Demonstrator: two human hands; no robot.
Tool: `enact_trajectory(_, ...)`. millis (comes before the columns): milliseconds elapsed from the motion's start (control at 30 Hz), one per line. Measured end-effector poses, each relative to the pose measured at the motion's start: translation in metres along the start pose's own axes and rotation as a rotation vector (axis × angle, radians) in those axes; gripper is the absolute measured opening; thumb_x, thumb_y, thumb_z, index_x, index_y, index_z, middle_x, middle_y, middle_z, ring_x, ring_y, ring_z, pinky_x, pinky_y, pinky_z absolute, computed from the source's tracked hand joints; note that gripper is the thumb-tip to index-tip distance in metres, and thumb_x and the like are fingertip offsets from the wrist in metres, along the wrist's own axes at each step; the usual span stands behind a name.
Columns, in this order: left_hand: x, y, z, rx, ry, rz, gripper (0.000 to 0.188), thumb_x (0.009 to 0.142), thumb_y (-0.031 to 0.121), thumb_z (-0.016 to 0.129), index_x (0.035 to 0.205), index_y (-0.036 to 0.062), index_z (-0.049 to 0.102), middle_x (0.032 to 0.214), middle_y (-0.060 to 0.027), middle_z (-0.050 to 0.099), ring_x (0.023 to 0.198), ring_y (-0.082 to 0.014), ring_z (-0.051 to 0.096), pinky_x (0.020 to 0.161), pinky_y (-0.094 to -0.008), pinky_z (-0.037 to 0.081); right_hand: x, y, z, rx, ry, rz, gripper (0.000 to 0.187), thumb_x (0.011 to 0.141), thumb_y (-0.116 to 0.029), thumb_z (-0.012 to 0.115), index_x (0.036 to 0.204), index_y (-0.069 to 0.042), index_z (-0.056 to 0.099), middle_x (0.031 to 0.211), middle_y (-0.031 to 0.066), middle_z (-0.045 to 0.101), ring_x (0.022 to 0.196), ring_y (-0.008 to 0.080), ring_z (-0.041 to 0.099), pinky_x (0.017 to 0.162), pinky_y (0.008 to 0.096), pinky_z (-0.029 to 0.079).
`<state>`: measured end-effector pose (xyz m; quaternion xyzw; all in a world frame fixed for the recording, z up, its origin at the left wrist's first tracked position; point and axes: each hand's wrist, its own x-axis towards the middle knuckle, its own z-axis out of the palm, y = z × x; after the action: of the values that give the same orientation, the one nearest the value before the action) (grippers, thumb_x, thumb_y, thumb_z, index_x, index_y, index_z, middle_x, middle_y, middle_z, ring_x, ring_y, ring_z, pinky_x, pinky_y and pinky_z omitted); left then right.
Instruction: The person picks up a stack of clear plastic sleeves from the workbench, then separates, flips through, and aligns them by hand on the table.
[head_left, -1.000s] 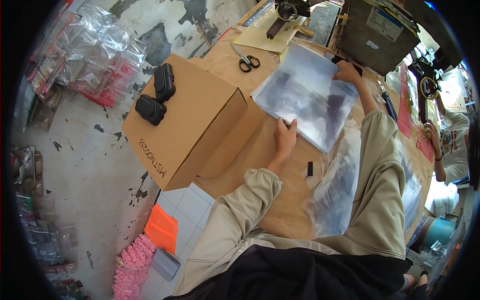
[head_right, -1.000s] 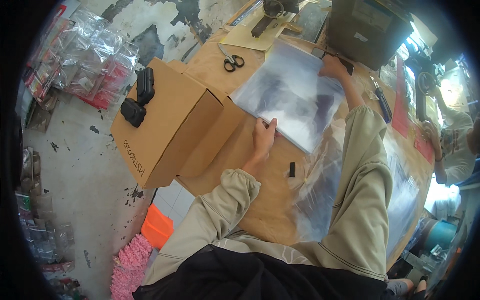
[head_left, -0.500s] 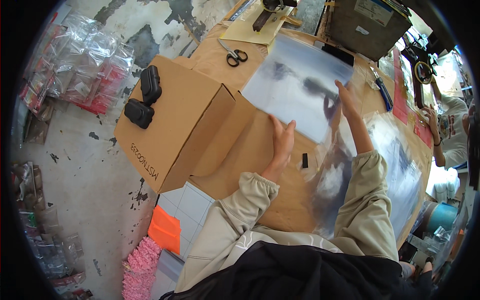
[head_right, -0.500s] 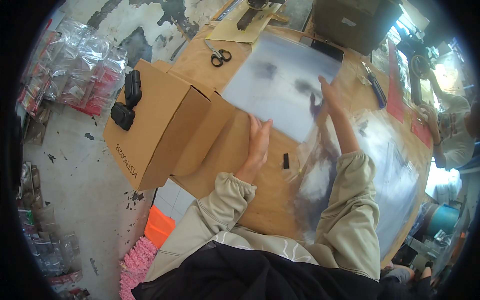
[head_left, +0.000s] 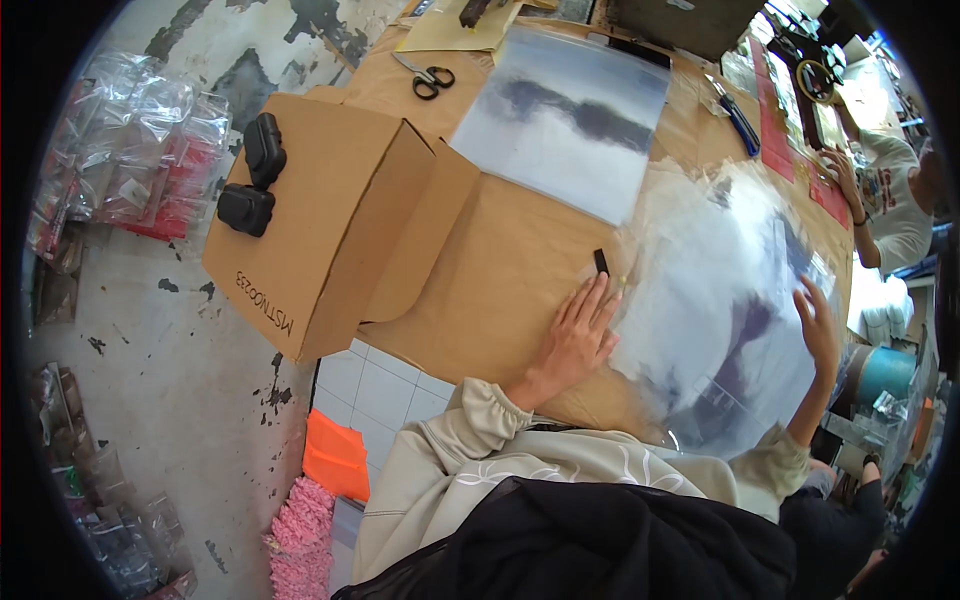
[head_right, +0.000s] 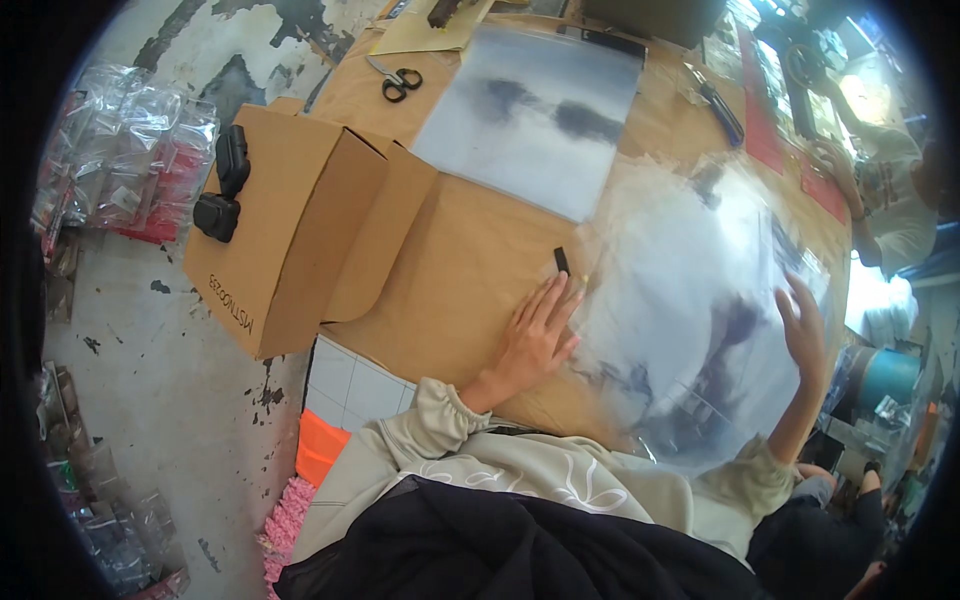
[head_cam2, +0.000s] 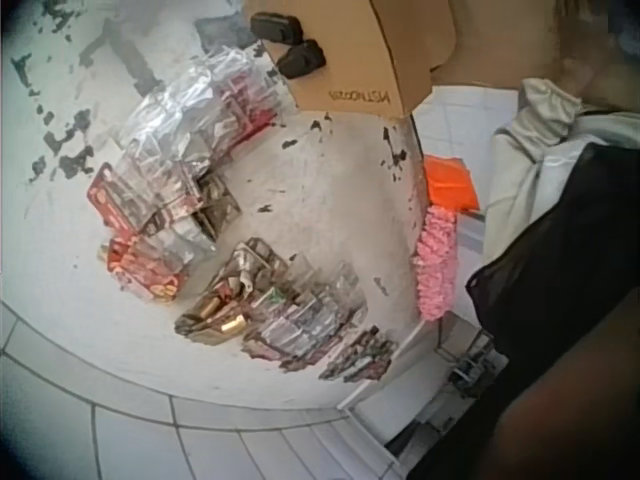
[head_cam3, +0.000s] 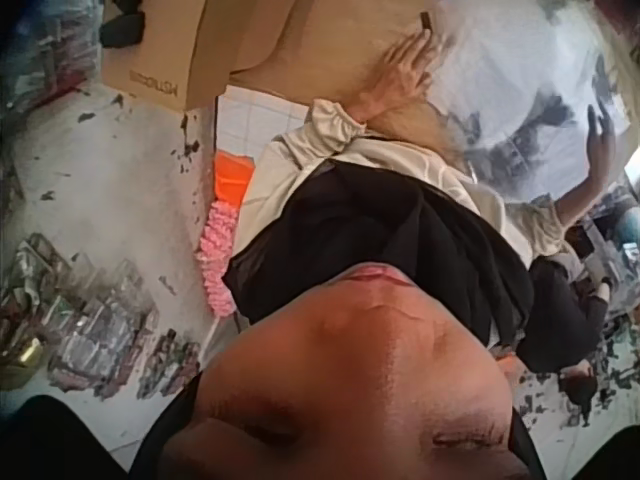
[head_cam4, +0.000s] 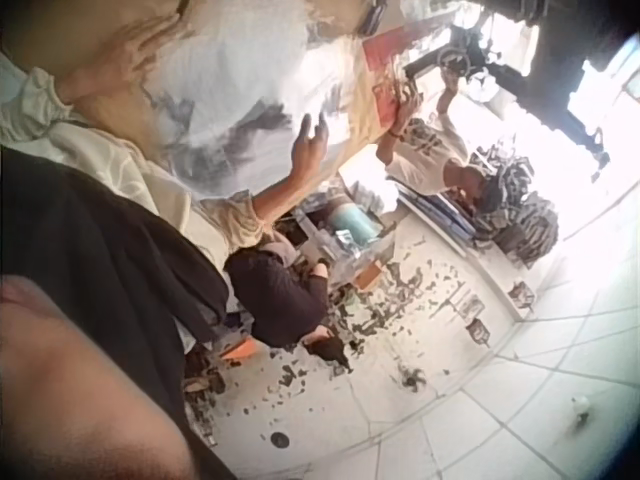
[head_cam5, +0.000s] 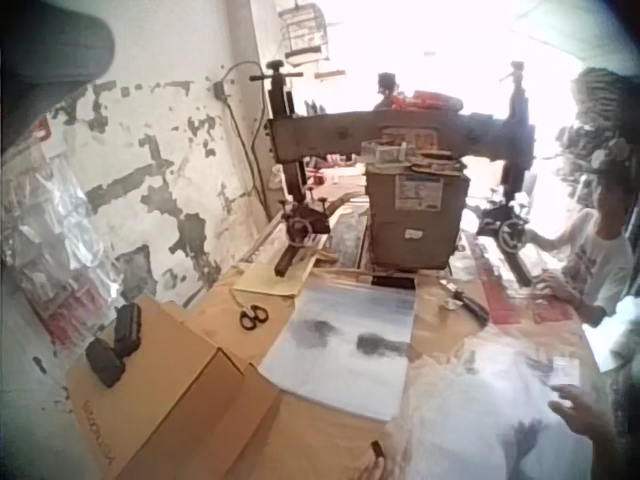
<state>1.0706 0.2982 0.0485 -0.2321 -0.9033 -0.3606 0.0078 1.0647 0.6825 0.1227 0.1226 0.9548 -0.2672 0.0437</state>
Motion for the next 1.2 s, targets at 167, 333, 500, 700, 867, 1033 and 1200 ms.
enact_trajectory(167,0.005,-0.003,0.001,0.214,0.024,0.112,0.045,0.078,0.025,0.057,0.118,0.0095,0.045,0.121,-0.0171,0.038,0.109,-0.0302,0.041,0.088,-0.0418,0.034,-0.098,0.093,0.021,-0.334,0.321,0.431,0.072,0.082,-0.055,0.043,0.118,0.008,0.043,0.116,0.0289,0.045,0.111,0.0363,0.042,0.096,0.04,0.028)
enact_trajectory(333,0.028,-0.018,0.005,0.25,0.108,0.081,0.035,0.075,0.025,0.06,0.106,0.0109,0.049,0.114,-0.0141,0.041,0.101,-0.0279,0.044,0.081,-0.0421,0.035,-0.116,0.061,0.042,-0.426,0.346,0.395,0.069,0.078,-0.052,0.052,0.118,0.004,0.046,0.117,0.0279,0.045,0.108,0.0343,0.044,0.095,0.0383,0.03)
enact_trajectory(500,0.041,-0.009,0.004,0.097,0.072,-0.038,0.034,0.074,0.019,0.062,0.104,0.0119,0.05,0.104,-0.0098,0.045,0.097,-0.0252,0.047,0.078,-0.0418,0.036,-0.113,0.102,0.033,-0.287,0.52,0.471,0.071,0.077,-0.052,0.053,0.121,0.002,0.043,0.124,0.0264,0.039,0.116,0.0329,0.039,0.097,0.0374,0.027)
enact_trajectory(700,0.039,-0.028,-0.001,0.096,0.2,0.0,0.035,0.072,0.001,0.056,0.105,0.0111,0.055,0.093,-0.0096,0.047,0.084,-0.0238,0.051,0.07,-0.0366,0.041,-0.11,0.096,0.053,-0.366,0.341,0.424,0.081,0.077,-0.059,0.046,0.136,-0.01,0.02,0.137,0.0239,0.02,0.128,0.0359,0.017,0.102,0.0449,0.018)
enact_trajectory(867,0.06,-0.021,-0.032,-0.029,0.346,-0.034,0.037,0.071,-0.001,0.055,0.107,0.007,0.053,0.092,-0.0121,0.046,0.085,-0.0269,0.048,0.075,-0.0381,0.041,-0.1,-0.007,0.101,-0.532,0.243,0.405,0.077,0.078,-0.059,0.044,0.137,-0.018,0.016,0.14,0.0193,0.012,0.128,0.0403,0.011,0.095,0.0616,0.014)
enact_trajectory(1033,0.105,-0.025,-0.072,0.319,0.665,0.071,0.032,0.075,0.0,0.053,0.106,0.0069,0.054,0.098,-0.0128,0.048,0.083,-0.0274,0.051,0.072,-0.0377,0.043,-0.093,-0.045,0.096,-0.354,0.22,0.333,0.073,0.08,-0.06,0.04,0.135,-0.015,0.024,0.136,0.0202,0.023,0.124,0.0388,0.021,0.095,0.0582,0.019)
enact_trajectory(1200,0.058,-0.019,-0.022,0.091,0.13,-0.012,0.034,0.08,0.025,0.054,0.108,0.0055,0.052,0.11,-0.0152,0.045,0.097,-0.0317,0.046,0.08,-0.0392,0.04,-0.09,0.064,0.057,-0.291,0.473,0.844,0.078,0.075,-0.066,0.041,0.131,-0.012,0.033,0.13,0.02,0.031,0.12,0.0363,0.028,0.093,0.0527,0.027)
